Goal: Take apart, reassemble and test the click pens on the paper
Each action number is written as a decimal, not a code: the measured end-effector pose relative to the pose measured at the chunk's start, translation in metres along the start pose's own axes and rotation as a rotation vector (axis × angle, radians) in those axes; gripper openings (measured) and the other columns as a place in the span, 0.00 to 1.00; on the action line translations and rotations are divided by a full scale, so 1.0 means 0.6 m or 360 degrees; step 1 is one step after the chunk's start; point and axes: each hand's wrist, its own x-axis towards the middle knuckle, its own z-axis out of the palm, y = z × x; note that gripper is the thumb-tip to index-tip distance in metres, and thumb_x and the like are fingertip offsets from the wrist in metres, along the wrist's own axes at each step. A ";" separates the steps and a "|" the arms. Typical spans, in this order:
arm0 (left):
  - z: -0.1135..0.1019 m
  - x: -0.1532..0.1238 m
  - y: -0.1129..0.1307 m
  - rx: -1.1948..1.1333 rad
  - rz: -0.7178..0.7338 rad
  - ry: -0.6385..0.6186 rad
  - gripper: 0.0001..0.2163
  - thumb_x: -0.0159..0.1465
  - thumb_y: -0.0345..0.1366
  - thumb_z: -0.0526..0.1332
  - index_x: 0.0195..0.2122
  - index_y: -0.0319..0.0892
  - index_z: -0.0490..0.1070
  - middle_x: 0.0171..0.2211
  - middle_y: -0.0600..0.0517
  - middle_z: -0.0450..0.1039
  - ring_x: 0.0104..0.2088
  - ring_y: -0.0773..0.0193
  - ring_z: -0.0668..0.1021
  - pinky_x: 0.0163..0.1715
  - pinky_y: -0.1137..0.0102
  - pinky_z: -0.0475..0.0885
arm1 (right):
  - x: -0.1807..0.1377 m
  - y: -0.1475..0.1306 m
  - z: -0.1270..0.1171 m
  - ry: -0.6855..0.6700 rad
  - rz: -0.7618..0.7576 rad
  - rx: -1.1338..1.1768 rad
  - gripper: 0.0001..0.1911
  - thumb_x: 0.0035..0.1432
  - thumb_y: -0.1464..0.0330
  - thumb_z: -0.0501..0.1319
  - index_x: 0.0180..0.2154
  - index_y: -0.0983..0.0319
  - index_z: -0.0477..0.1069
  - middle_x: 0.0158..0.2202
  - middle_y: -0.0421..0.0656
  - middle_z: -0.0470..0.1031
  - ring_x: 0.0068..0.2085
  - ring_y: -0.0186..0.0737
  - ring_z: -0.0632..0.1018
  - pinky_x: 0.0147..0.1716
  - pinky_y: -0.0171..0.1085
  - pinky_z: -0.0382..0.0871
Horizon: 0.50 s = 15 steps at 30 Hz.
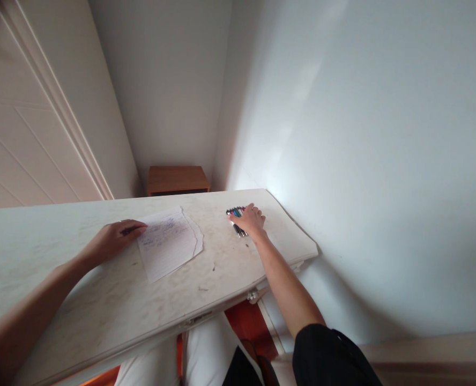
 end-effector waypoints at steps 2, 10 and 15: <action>0.001 0.000 -0.001 0.0004 0.0010 0.0012 0.22 0.59 0.53 0.52 0.38 0.43 0.77 0.41 0.49 0.80 0.42 0.54 0.80 0.44 0.69 0.72 | 0.001 0.001 -0.001 -0.0013 -0.0001 -0.0007 0.50 0.47 0.42 0.59 0.60 0.70 0.56 0.59 0.64 0.63 0.60 0.63 0.64 0.55 0.54 0.57; 0.000 0.000 0.001 0.0040 0.0019 0.0004 0.22 0.60 0.53 0.51 0.39 0.43 0.77 0.42 0.49 0.80 0.42 0.55 0.80 0.45 0.70 0.71 | 0.004 0.005 0.011 0.0034 0.0016 -0.0056 0.44 0.48 0.41 0.58 0.55 0.69 0.63 0.57 0.62 0.64 0.59 0.62 0.65 0.54 0.54 0.59; 0.002 0.001 -0.006 0.0034 0.0020 0.0007 0.22 0.60 0.52 0.51 0.40 0.43 0.77 0.42 0.49 0.80 0.41 0.55 0.80 0.44 0.70 0.71 | 0.006 0.007 0.014 0.0042 0.0024 -0.0046 0.45 0.49 0.41 0.58 0.56 0.69 0.63 0.57 0.63 0.64 0.59 0.63 0.65 0.54 0.54 0.58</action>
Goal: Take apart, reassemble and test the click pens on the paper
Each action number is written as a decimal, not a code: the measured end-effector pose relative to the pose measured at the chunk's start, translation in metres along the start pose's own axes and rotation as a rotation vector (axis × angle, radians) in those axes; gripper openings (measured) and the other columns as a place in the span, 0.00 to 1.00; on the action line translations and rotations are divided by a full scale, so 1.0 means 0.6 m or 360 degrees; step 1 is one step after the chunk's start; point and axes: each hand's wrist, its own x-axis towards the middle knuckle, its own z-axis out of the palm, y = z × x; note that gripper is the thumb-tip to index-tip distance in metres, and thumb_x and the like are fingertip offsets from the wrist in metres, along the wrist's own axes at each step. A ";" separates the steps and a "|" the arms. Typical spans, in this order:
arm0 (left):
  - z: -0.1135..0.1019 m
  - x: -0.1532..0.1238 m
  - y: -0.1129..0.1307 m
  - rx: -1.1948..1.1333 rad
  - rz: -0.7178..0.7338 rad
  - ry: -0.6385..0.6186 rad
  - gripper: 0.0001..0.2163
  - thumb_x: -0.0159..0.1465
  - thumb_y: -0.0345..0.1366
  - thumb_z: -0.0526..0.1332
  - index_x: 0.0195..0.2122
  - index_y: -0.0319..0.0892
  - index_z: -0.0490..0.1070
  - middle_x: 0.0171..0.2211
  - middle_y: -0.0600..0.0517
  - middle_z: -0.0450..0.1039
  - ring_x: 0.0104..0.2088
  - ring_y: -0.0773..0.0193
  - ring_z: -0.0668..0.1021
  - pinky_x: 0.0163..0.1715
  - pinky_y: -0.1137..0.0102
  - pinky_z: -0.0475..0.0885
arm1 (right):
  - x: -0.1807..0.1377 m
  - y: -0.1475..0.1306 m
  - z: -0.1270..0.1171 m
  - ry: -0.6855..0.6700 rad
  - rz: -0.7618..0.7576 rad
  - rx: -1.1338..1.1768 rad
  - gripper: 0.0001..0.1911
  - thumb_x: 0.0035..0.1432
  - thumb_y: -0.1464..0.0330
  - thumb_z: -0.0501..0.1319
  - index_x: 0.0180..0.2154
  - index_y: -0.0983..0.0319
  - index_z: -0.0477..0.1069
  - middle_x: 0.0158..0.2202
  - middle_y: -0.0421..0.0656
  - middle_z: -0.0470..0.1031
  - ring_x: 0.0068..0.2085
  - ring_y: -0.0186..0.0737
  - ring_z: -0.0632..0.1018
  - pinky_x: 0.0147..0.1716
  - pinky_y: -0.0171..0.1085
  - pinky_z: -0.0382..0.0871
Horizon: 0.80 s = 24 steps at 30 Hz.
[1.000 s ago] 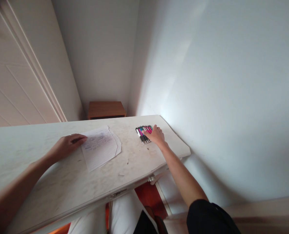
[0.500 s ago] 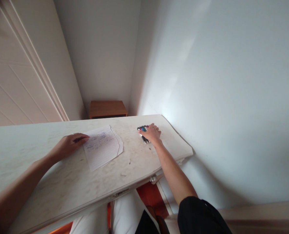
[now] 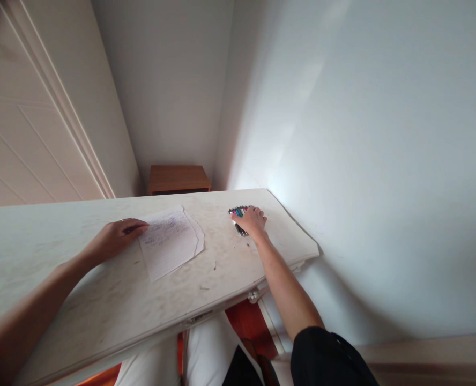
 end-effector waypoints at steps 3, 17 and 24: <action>0.002 0.000 -0.005 -0.0006 0.0002 -0.0018 0.22 0.61 0.52 0.51 0.41 0.43 0.77 0.42 0.49 0.80 0.42 0.55 0.79 0.46 0.70 0.71 | 0.000 0.000 -0.002 -0.0017 -0.0003 0.0003 0.45 0.49 0.40 0.57 0.56 0.70 0.63 0.57 0.63 0.64 0.59 0.63 0.64 0.55 0.55 0.58; 0.001 0.001 -0.004 -0.0031 -0.0006 -0.0008 0.22 0.60 0.53 0.52 0.39 0.43 0.77 0.42 0.49 0.80 0.43 0.54 0.79 0.45 0.69 0.71 | -0.009 0.006 -0.015 -0.0049 -0.0053 0.0036 0.40 0.53 0.40 0.53 0.53 0.66 0.65 0.56 0.61 0.65 0.58 0.62 0.65 0.54 0.55 0.59; 0.001 -0.001 0.001 -0.0035 -0.0029 0.0004 0.22 0.59 0.53 0.51 0.39 0.44 0.77 0.42 0.49 0.80 0.42 0.54 0.79 0.46 0.68 0.71 | 0.004 0.021 -0.026 -0.0046 -0.0076 0.0112 0.33 0.57 0.43 0.52 0.48 0.63 0.69 0.54 0.58 0.68 0.57 0.60 0.68 0.53 0.55 0.60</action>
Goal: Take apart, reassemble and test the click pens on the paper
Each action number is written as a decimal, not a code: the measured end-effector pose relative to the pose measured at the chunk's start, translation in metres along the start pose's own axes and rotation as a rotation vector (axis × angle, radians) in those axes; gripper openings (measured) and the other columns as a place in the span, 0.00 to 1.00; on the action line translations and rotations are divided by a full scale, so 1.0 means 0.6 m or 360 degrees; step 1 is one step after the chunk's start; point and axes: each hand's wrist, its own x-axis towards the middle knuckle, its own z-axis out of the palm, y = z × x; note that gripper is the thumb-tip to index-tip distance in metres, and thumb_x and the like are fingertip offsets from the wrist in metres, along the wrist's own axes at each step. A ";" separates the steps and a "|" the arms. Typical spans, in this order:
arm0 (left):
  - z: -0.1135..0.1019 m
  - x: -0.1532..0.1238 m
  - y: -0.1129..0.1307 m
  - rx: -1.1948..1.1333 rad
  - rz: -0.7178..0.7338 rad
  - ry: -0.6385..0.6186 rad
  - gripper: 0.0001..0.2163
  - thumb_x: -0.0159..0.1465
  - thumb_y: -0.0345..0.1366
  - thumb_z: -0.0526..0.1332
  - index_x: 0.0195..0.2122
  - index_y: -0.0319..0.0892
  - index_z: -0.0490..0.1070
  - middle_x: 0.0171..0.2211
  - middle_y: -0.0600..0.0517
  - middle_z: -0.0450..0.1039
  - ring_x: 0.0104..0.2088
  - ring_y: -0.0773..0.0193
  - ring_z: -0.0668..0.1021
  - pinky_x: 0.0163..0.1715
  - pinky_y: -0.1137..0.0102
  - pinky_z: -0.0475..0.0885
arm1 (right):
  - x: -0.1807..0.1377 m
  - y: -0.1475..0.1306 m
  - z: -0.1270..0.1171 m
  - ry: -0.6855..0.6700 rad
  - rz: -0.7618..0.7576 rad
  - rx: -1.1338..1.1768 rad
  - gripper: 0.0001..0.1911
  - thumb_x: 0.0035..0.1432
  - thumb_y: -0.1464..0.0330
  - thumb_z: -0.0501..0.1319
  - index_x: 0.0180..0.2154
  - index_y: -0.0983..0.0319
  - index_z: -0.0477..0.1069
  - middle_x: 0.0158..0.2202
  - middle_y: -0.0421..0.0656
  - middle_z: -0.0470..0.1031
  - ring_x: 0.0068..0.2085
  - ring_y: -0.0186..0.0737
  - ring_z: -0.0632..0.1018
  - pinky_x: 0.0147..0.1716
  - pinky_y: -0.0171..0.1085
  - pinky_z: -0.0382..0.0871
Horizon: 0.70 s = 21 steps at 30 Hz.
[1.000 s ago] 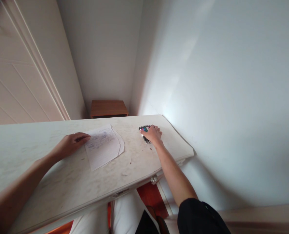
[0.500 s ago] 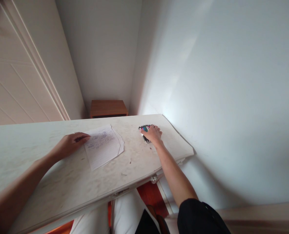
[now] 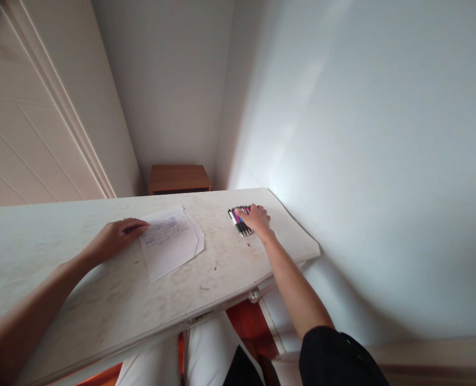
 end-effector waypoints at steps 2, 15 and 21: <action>0.000 0.000 0.001 0.0001 0.0004 -0.0001 0.22 0.59 0.54 0.51 0.39 0.43 0.77 0.42 0.49 0.80 0.42 0.54 0.79 0.46 0.68 0.71 | -0.001 0.004 -0.005 0.0056 0.0003 0.0069 0.30 0.59 0.45 0.50 0.48 0.63 0.70 0.54 0.57 0.69 0.57 0.58 0.68 0.54 0.53 0.60; -0.003 -0.005 0.007 -0.0130 -0.0059 0.0049 0.21 0.58 0.54 0.55 0.36 0.42 0.77 0.38 0.50 0.81 0.39 0.55 0.79 0.40 0.70 0.71 | -0.116 -0.127 0.043 -0.0162 -0.1226 0.0786 0.10 0.60 0.67 0.58 0.37 0.59 0.79 0.38 0.43 0.80 0.36 0.36 0.77 0.40 0.33 0.67; -0.016 -0.007 0.009 -0.0312 -0.0147 0.0215 0.21 0.59 0.52 0.56 0.37 0.40 0.77 0.31 0.50 0.80 0.35 0.59 0.80 0.37 0.71 0.72 | -0.112 -0.219 0.083 -0.0231 -0.1430 0.0916 0.12 0.60 0.67 0.58 0.29 0.61 0.77 0.29 0.40 0.77 0.33 0.35 0.75 0.36 0.31 0.64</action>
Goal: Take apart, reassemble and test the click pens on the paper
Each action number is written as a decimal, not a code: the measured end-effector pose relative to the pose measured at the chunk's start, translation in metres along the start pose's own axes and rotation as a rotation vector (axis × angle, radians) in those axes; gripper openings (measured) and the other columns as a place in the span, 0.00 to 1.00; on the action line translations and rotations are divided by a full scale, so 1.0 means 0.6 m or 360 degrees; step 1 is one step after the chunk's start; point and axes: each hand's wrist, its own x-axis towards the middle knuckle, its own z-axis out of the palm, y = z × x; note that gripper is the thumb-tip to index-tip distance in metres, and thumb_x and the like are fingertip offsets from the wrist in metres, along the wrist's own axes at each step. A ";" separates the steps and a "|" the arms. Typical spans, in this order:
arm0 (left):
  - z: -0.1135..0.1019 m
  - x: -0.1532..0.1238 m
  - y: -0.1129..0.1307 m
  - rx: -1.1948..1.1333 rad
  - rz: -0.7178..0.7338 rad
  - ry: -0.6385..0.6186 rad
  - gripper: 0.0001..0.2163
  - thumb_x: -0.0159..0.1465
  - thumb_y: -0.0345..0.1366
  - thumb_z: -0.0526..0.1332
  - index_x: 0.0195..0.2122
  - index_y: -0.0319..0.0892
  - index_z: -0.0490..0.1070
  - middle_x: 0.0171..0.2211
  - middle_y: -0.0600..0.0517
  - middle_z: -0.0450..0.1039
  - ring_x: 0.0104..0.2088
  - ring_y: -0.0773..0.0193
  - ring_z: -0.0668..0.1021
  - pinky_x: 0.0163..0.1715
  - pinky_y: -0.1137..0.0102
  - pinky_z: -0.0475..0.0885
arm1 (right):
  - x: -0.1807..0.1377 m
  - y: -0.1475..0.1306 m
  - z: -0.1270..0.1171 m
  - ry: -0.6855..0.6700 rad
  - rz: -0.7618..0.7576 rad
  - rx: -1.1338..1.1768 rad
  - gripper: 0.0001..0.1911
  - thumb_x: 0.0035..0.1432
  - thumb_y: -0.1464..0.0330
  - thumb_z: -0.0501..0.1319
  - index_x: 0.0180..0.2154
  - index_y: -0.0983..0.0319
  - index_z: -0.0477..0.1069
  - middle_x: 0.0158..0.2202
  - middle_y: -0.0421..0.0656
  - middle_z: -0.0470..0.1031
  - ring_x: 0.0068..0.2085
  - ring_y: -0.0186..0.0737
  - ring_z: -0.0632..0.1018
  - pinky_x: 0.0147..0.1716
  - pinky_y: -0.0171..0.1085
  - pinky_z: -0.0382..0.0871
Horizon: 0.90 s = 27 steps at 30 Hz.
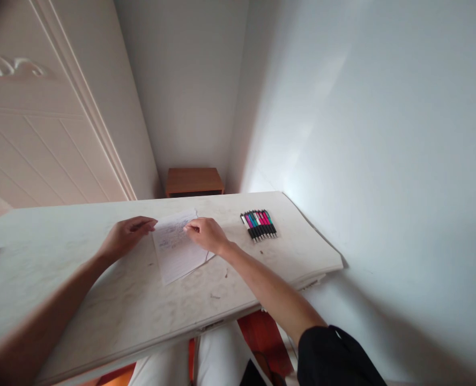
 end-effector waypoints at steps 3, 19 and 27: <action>-0.010 -0.001 -0.009 0.0006 -0.0034 0.0127 0.19 0.60 0.50 0.56 0.35 0.40 0.77 0.30 0.50 0.80 0.32 0.61 0.79 0.36 0.71 0.72 | 0.031 0.008 0.013 0.0011 0.0053 0.0002 0.14 0.60 0.66 0.57 0.25 0.62 0.75 0.22 0.38 0.72 0.28 0.34 0.72 0.30 0.31 0.61; -0.042 -0.015 -0.040 0.0377 -0.0305 0.0674 0.09 0.60 0.33 0.56 0.32 0.42 0.77 0.30 0.51 0.78 0.29 0.64 0.75 0.34 0.70 0.67 | 0.032 0.039 0.045 -0.0002 0.0039 0.0027 0.16 0.59 0.61 0.54 0.27 0.61 0.75 0.27 0.43 0.77 0.29 0.39 0.74 0.30 0.34 0.62; -0.074 -0.048 -0.036 0.0726 -0.0474 0.0777 0.12 0.61 0.36 0.58 0.44 0.41 0.76 0.40 0.47 0.76 0.35 0.59 0.76 0.38 0.67 0.70 | 0.033 0.041 0.044 -0.0015 0.0029 0.0004 0.15 0.58 0.61 0.54 0.28 0.60 0.75 0.30 0.44 0.79 0.31 0.41 0.76 0.32 0.35 0.63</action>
